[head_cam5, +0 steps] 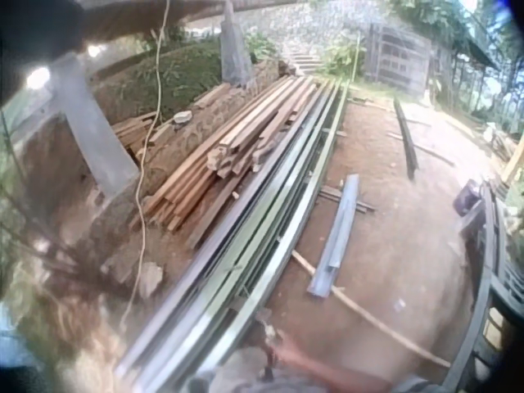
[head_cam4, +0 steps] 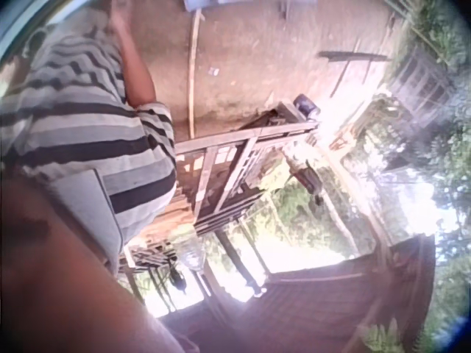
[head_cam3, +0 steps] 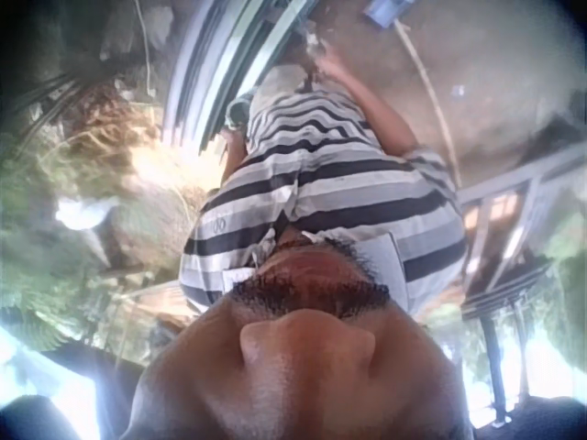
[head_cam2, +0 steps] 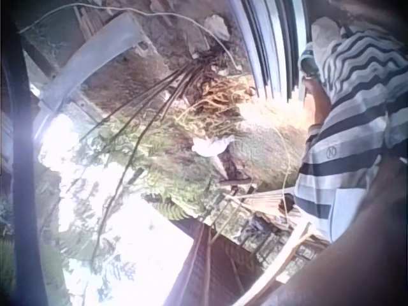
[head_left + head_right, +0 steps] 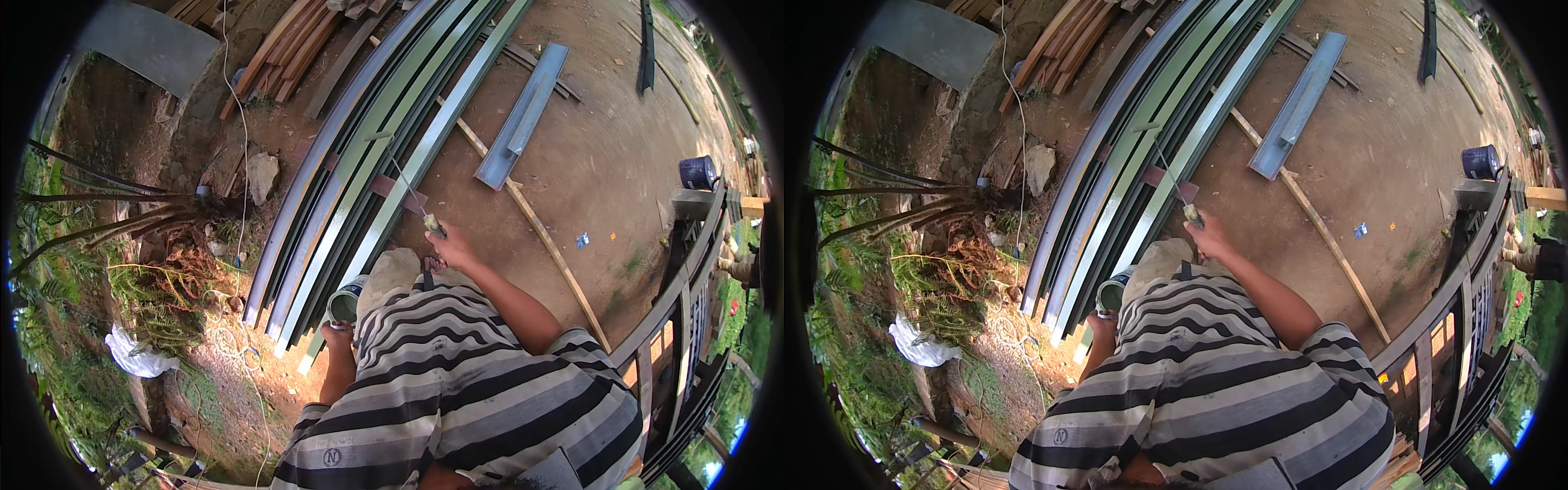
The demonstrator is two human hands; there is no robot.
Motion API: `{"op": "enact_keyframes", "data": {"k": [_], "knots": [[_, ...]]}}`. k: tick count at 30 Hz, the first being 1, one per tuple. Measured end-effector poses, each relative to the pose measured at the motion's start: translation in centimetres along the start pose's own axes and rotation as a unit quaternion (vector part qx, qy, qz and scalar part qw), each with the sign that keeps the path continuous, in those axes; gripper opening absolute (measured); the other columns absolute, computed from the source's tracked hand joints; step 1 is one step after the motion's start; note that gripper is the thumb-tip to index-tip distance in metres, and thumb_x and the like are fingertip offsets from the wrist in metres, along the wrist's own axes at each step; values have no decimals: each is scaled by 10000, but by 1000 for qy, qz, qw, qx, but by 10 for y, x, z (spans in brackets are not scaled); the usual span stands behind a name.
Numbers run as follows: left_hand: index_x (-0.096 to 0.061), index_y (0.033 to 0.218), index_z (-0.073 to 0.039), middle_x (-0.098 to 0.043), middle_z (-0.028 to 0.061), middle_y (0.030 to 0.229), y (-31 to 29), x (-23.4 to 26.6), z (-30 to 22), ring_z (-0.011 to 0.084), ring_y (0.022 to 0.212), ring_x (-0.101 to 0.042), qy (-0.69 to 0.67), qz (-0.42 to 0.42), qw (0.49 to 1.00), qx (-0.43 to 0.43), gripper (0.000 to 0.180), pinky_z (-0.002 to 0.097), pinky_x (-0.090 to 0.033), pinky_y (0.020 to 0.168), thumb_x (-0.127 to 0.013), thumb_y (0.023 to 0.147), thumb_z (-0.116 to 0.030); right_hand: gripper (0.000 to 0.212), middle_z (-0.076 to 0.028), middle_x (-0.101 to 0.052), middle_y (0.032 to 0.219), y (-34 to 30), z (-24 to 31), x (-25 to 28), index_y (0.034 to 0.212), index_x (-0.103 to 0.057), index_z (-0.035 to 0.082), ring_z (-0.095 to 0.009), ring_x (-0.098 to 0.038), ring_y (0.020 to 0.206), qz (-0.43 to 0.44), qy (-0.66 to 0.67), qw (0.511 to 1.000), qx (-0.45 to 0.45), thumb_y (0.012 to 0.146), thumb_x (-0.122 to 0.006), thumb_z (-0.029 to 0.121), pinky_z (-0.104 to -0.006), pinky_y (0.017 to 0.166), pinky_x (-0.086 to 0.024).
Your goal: The person paints a set of long metal beams lying on the ground using a paint roller, repeatedly dipping the roller into a paint bucket held in one hand and applying paint to the surfaces of the beams.
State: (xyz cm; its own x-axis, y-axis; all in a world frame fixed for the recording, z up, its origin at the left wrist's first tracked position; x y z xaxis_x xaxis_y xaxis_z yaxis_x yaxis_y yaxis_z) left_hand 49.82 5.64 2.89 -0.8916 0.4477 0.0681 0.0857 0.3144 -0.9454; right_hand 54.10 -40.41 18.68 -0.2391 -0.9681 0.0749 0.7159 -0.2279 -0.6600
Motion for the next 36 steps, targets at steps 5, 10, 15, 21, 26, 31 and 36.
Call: {"op": "enact_keyframes", "data": {"k": [5,10,15,21,26,31,36], "knots": [[-496,850,-126,-522,20,699,20,2,-13,181,650,-528,-3,35,999,-2,169,330,-502,622,-544,926,-269,551,-42,-539,638,17,-4,-10,1487,-424,61,-152,-526,434,-22,-32,999,-26,1011,-599,276,-341,387,-418],[-463,767,-150,-459,-5,636,30,4,-23,172,584,-476,34,24,999,2,213,332,-480,594,-544,911,-284,514,-33,-536,658,56,44,-49,1498,-414,119,-143,-520,462,-57,1,996,-65,1024,-569,244,-334,399,-414],[-470,740,-142,-462,10,634,52,21,-47,177,610,-473,-16,63,998,1,216,347,-446,606,-513,925,-244,463,-53,-545,703,96,85,-113,1497,-404,177,-149,-511,492,-87,35,989,-114,1052,-523,230,-337,421,-417],[-482,768,-149,-475,-6,685,51,31,-68,153,638,-497,-19,28,999,37,151,290,-442,613,-550,891,-204,286,-87,-582,786,125,115,-205,1327,-433,159,-188,-557,519,-132,149,965,-169,1051,-502,191,-362,429,-469],[-483,756,-154,-478,-2,667,26,17,-81,158,618,-504,6,-24,999,48,162,288,-448,612,-583,862,-226,257,-123,-585,824,177,138,-232,1255,-423,131,-246,-599,549,-128,204,956,-170,1026,-525,186,-407,452,-539],[-488,728,-162,-481,-2,621,18,13,-89,153,554,-463,42,0,999,34,202,290,-424,573,-574,888,-251,250,-136,-578,817,267,168,-186,1206,-433,61,-269,-606,562,-149,229,952,-135,1006,-544,163,-413,453,-560],[-494,717,-158,-497,-11,604,3,-5,-93,135,511,-468,69,22,997,-16,246,264,-375,484,-568,931,-254,247,-142,-568,793,298,184,-140,1156,-441,4,-273,-622,589,-112,192,965,-137,1009,-548,171,-417,487,-608]]}}
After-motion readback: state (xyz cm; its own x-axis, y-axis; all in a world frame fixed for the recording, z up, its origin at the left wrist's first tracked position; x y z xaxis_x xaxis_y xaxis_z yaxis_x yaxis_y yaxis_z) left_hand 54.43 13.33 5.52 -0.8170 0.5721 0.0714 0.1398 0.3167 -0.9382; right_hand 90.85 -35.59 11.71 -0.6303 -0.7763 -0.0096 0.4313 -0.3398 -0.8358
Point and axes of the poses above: each hand's wrist, its own y-axis towards the middle knuckle, its own x-axis out of the back of the hand, z = x × y, the point moved 3 cm from there along y, towards the middle knuckle
